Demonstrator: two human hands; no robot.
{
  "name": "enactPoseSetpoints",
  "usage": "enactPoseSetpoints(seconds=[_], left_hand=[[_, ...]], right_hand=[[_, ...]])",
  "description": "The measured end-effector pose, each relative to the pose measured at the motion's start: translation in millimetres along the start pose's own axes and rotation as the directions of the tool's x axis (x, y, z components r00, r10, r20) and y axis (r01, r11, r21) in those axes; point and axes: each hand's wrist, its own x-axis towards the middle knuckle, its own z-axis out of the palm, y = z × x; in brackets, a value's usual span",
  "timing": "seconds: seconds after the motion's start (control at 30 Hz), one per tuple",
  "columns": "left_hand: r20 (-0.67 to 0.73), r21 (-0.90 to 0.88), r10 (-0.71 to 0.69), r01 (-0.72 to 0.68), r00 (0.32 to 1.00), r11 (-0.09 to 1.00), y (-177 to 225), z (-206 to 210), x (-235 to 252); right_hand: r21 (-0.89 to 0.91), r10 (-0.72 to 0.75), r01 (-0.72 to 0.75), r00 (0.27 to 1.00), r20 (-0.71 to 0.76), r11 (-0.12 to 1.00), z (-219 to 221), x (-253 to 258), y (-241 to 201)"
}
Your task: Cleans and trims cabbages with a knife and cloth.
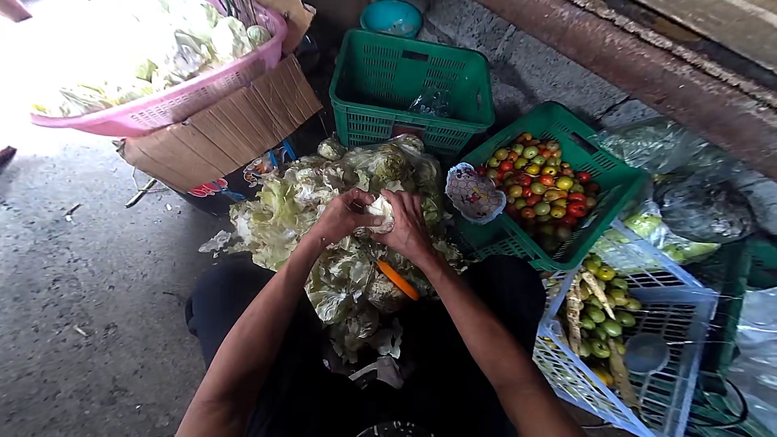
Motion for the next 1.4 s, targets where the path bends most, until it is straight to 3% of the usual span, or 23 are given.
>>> enactPoseSetpoints(seconds=[0.17,0.27,0.53,0.67,0.73,0.83,0.93,1.03,1.17,1.3,1.4], left_hand=[[-0.053,0.141,0.032,-0.024,0.998,0.990,9,4,1],[-0.049,0.134,0.046,-0.039,0.998,0.990,9,4,2],[0.011,-0.251,0.033,-0.029,0.999,0.967,3,-2,-2],[0.023,-0.363,-0.016,0.024,1.000,0.932,4,-4,0],[0.039,-0.424,-0.069,0.079,0.997,0.902,5,-7,0],[0.025,-0.504,-0.127,0.122,0.992,0.855,9,-11,-2],[-0.030,-0.598,-0.178,0.125,0.984,0.792,11,-8,-1],[-0.125,-0.444,-0.185,0.112,0.975,0.889,6,-6,-1],[0.015,-0.167,0.018,-0.015,1.000,0.986,-11,-6,0],[-0.148,-0.297,-0.042,-0.004,0.988,0.955,9,2,7],[-0.195,-0.339,-0.072,0.001,0.978,0.941,17,1,8]], right_hand=[[-0.102,0.000,-0.005,0.999,-0.045,0.995,2,-2,-3],[-0.113,0.005,-0.013,0.998,-0.064,0.993,4,-1,-1],[-0.151,-0.087,0.067,0.988,-0.128,0.986,2,0,-5],[-0.041,-0.022,0.020,0.999,-0.037,0.999,-4,4,-8],[0.119,0.076,-0.088,0.991,0.106,0.989,-12,8,-8],[0.475,0.171,-0.306,0.936,0.307,0.825,-16,11,-3],[0.649,0.235,-0.479,0.872,0.429,0.591,-16,9,-5],[0.683,0.359,-0.604,0.796,0.488,0.411,-9,6,-6],[0.686,0.467,-0.669,0.722,0.510,0.285,-1,7,0],[0.730,0.427,-0.664,0.714,0.554,0.162,-2,10,1],[0.706,0.432,-0.708,0.643,0.633,0.019,-5,12,-3]])
